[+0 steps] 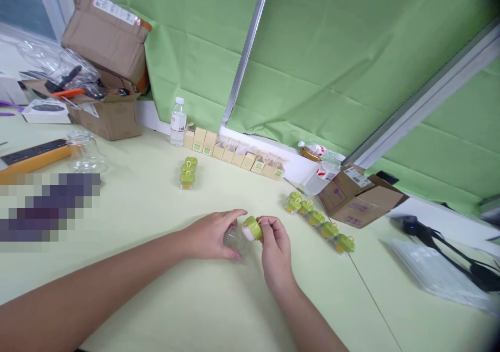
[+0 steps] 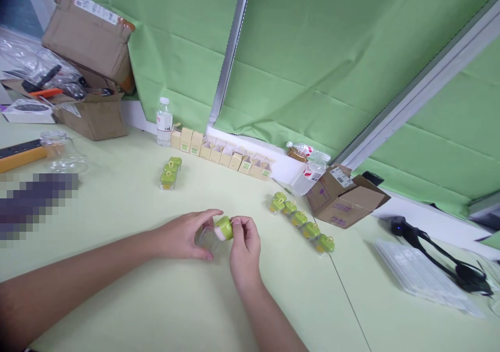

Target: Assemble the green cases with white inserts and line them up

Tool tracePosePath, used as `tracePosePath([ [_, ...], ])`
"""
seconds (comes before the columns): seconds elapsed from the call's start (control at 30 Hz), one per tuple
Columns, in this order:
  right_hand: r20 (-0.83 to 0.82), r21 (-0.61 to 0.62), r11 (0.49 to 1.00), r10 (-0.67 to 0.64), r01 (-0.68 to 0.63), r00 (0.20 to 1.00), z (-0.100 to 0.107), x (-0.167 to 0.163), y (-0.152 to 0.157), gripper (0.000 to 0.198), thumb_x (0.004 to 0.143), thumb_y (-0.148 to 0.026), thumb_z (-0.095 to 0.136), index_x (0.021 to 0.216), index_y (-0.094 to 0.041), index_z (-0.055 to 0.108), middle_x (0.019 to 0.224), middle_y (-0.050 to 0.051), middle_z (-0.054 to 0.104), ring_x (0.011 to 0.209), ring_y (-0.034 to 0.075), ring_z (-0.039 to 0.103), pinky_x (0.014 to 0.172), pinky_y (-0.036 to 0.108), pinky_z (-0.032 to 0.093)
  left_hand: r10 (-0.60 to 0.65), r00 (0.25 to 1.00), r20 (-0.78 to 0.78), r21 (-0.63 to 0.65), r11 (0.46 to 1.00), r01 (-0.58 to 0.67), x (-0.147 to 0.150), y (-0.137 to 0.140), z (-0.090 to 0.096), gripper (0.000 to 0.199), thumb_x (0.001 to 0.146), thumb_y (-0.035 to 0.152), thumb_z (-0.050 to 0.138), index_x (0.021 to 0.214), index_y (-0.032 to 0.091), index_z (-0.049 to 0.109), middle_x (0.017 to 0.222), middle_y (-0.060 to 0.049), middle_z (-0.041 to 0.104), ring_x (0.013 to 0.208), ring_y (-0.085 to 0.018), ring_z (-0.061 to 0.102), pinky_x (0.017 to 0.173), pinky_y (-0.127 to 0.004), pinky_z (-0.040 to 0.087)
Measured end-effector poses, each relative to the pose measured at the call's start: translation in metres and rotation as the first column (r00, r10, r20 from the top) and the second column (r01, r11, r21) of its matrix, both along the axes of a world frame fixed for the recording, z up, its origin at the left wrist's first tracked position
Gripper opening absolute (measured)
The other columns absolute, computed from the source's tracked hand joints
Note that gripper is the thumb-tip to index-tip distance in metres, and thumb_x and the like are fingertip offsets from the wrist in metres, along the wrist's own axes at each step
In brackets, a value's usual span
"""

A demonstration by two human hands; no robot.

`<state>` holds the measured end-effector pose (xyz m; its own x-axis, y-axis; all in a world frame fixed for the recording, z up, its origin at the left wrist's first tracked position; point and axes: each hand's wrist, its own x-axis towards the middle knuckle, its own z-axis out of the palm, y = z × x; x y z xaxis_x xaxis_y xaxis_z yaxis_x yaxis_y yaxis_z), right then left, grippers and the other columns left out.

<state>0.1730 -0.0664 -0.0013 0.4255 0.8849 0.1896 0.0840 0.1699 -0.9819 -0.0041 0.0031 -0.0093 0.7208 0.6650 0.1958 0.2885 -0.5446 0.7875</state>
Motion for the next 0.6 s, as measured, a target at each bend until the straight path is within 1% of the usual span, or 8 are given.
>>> tracePosePath([
  [0.13,0.128,0.017,1.0,0.002,-0.004,0.992,0.0034,-0.0043,-0.0025,0.023,0.091,-0.043,0.058,0.085,-0.021,0.06,0.085,0.001,0.062,0.081,0.017,0.056,0.075,0.028,0.046,-0.015,1.0,-0.002,-0.002,1.0,0.015,0.0004,-0.0026,0.0052,0.098,0.064,0.048,0.083,0.147,0.029,0.036,0.117,-0.007,0.065,0.106,-0.029,0.062,0.085,-0.034,0.047],
  [0.3,0.222,0.064,0.995,0.066,-0.082,0.973,0.0002,-0.0065,-0.0048,0.022,0.095,-0.041,0.055,0.09,-0.021,0.059,0.087,0.002,0.062,0.081,0.017,0.057,0.075,0.028,0.047,-0.024,0.999,-0.032,0.041,0.999,0.025,0.0009,-0.0058,0.0097,0.092,0.066,0.045,0.081,0.145,0.027,0.036,0.122,-0.006,0.063,0.106,-0.027,0.062,0.084,-0.033,0.049],
  [0.5,0.36,0.096,0.986,0.091,-0.134,0.928,-0.0029,-0.0064,-0.0064,0.016,0.097,-0.035,0.052,0.092,-0.022,0.06,0.09,0.003,0.062,0.084,0.017,0.059,0.075,0.03,0.049,-0.004,0.999,-0.049,0.113,0.994,0.009,0.0035,-0.0071,0.007,0.088,0.066,0.042,0.081,0.142,0.028,0.04,0.125,-0.005,0.062,0.104,-0.026,0.062,0.082,-0.032,0.049],
  [0.6,0.416,0.105,0.982,0.099,-0.156,0.904,-0.0015,-0.0065,-0.0074,0.015,0.097,-0.032,0.052,0.092,-0.022,0.06,0.093,0.004,0.062,0.086,0.018,0.059,0.076,0.03,0.049,0.015,0.999,-0.053,0.124,0.992,-0.008,0.0046,-0.0068,0.005,0.09,0.066,0.044,0.08,0.143,0.026,0.039,0.12,-0.005,0.064,0.101,-0.026,0.063,0.08,-0.032,0.049],
])
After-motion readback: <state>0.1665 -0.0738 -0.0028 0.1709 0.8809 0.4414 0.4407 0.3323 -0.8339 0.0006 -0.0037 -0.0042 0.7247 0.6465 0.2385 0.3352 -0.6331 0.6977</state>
